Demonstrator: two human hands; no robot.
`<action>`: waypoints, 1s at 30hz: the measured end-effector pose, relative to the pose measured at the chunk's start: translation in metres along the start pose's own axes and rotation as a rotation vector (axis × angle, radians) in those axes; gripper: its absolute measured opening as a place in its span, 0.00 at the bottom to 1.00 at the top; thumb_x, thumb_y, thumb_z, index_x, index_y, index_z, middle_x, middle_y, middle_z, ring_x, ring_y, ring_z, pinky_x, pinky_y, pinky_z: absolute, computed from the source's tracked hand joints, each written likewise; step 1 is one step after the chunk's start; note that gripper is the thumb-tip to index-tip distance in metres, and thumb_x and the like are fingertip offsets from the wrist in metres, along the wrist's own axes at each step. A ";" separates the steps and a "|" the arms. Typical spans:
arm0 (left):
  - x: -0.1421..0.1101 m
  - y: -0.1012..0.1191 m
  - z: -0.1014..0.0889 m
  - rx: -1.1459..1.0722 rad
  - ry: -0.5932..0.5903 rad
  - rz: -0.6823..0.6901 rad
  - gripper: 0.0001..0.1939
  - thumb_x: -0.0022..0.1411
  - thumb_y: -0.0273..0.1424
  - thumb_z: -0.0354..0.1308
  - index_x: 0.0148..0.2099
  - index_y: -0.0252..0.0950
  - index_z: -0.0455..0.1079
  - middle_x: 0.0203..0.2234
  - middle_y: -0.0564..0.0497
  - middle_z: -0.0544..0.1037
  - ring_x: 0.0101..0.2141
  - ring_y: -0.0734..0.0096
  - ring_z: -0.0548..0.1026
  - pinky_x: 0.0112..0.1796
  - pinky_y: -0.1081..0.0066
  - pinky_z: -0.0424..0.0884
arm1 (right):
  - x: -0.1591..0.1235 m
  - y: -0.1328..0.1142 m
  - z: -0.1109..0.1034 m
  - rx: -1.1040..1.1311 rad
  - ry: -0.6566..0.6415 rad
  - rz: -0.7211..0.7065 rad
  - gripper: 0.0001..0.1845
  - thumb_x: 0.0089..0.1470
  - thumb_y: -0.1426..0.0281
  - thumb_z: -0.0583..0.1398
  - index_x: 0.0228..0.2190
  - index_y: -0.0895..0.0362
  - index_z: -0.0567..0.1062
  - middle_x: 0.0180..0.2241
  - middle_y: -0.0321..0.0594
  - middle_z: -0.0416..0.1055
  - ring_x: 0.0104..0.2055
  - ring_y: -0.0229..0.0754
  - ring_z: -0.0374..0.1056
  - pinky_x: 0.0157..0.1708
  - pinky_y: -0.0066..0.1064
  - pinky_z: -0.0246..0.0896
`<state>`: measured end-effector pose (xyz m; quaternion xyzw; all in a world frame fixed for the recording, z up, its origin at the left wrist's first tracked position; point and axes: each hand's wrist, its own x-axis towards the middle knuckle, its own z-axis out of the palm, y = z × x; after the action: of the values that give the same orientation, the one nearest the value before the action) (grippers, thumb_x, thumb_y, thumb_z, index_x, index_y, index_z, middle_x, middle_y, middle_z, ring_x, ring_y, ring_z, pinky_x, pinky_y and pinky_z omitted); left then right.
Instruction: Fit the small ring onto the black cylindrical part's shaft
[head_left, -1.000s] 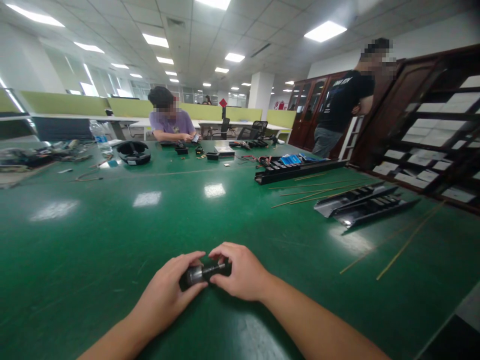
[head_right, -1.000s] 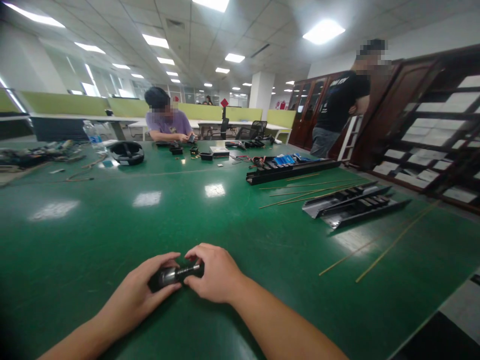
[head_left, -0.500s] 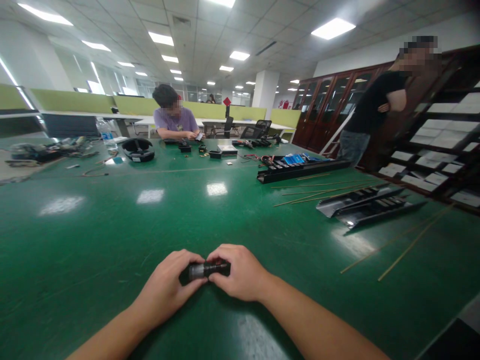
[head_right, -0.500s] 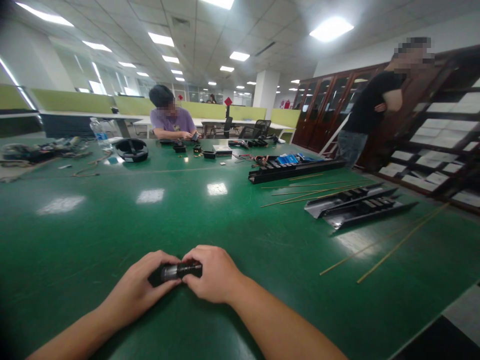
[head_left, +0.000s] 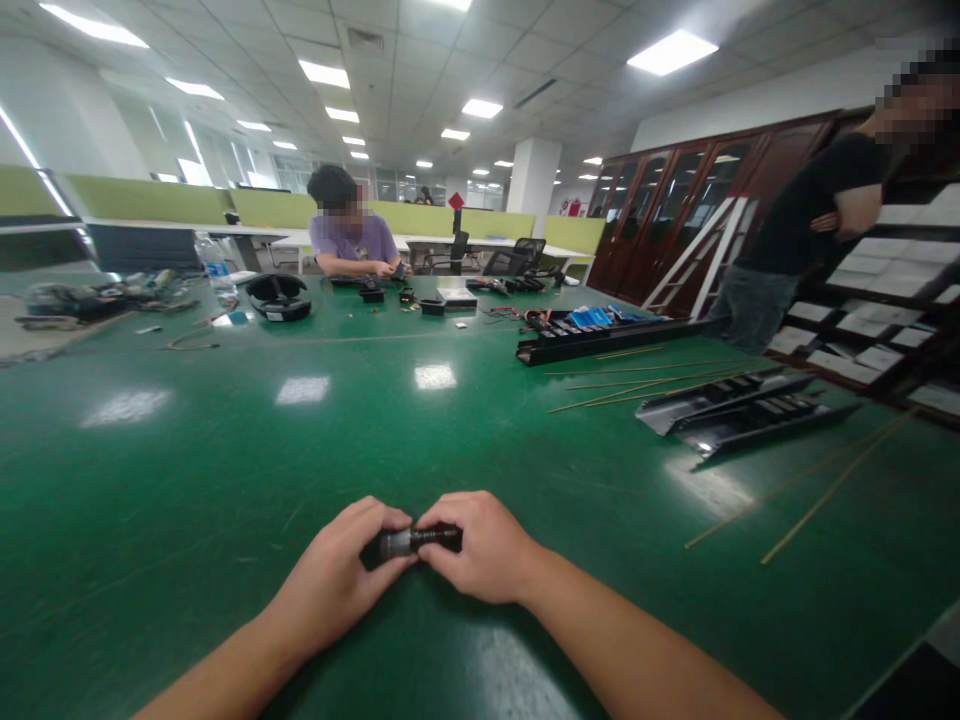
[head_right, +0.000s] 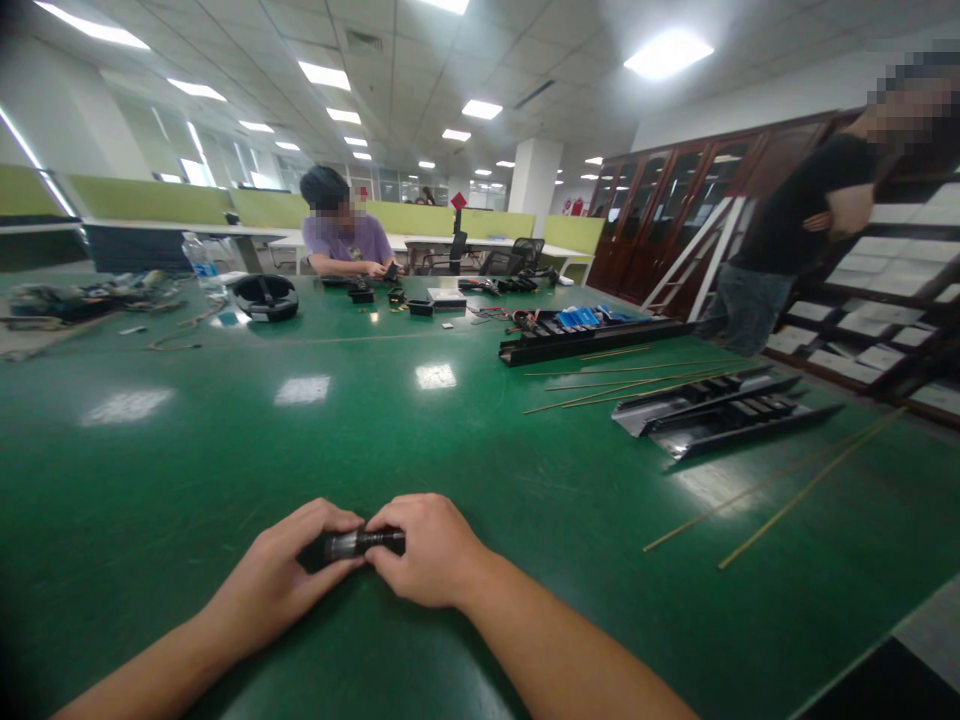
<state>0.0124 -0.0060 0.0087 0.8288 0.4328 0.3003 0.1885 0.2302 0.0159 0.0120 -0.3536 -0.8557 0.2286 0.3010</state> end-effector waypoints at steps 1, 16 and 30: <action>0.000 0.001 0.000 -0.001 0.006 0.003 0.07 0.63 0.32 0.59 0.45 0.41 0.68 0.38 0.51 0.74 0.41 0.67 0.74 0.42 0.68 0.70 | 0.000 0.000 0.000 -0.003 -0.001 0.002 0.09 0.51 0.69 0.63 0.37 0.55 0.78 0.33 0.37 0.76 0.35 0.39 0.70 0.36 0.28 0.61; -0.001 -0.003 0.001 0.031 0.010 0.019 0.07 0.63 0.31 0.59 0.45 0.40 0.68 0.39 0.50 0.74 0.41 0.66 0.73 0.43 0.66 0.70 | 0.000 0.000 -0.001 -0.018 -0.005 -0.005 0.09 0.52 0.68 0.62 0.37 0.55 0.78 0.33 0.38 0.76 0.35 0.40 0.71 0.37 0.29 0.62; 0.001 -0.003 0.000 0.052 0.031 0.047 0.07 0.64 0.31 0.59 0.45 0.39 0.68 0.39 0.48 0.75 0.41 0.65 0.73 0.43 0.66 0.70 | 0.001 0.001 -0.002 -0.025 0.001 -0.009 0.09 0.51 0.68 0.63 0.36 0.55 0.79 0.32 0.38 0.77 0.35 0.40 0.72 0.37 0.29 0.62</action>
<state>0.0111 -0.0034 0.0070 0.8388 0.4235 0.3060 0.1532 0.2315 0.0173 0.0131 -0.3536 -0.8599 0.2161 0.2980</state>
